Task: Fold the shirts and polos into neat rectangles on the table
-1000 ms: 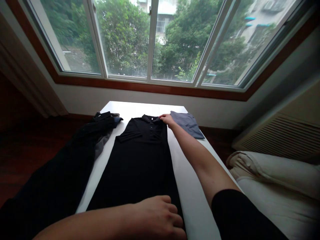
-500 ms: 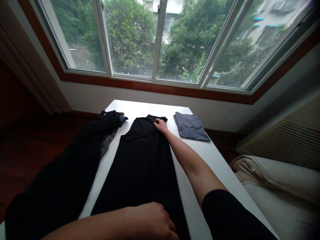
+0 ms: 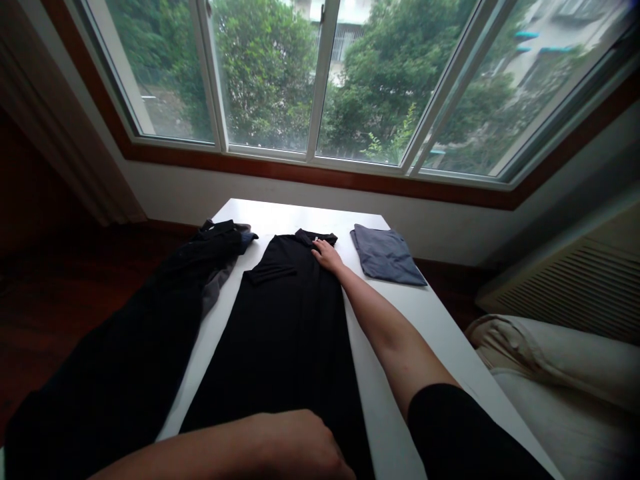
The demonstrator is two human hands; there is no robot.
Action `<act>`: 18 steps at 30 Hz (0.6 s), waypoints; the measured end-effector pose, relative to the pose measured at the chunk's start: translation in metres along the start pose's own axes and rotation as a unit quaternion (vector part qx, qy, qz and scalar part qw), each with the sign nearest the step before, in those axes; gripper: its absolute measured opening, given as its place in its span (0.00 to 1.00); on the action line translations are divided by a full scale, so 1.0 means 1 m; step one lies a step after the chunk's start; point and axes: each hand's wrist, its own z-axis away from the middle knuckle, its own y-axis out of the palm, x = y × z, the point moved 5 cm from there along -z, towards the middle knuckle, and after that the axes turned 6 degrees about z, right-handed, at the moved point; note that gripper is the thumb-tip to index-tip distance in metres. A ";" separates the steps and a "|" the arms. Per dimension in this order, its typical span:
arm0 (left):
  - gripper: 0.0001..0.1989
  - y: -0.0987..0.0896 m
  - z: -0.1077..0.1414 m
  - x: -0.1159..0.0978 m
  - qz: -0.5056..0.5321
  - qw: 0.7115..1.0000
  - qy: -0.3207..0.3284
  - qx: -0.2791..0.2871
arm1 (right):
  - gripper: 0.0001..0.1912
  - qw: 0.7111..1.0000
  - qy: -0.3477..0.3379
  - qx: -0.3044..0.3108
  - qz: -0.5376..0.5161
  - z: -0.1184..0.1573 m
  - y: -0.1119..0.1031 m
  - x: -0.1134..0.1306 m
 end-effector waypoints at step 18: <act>0.22 0.056 -0.022 0.014 -0.376 0.906 0.021 -0.192 | 0.30 0.988 0.152 0.024 -0.019 -0.016 -0.036 -0.063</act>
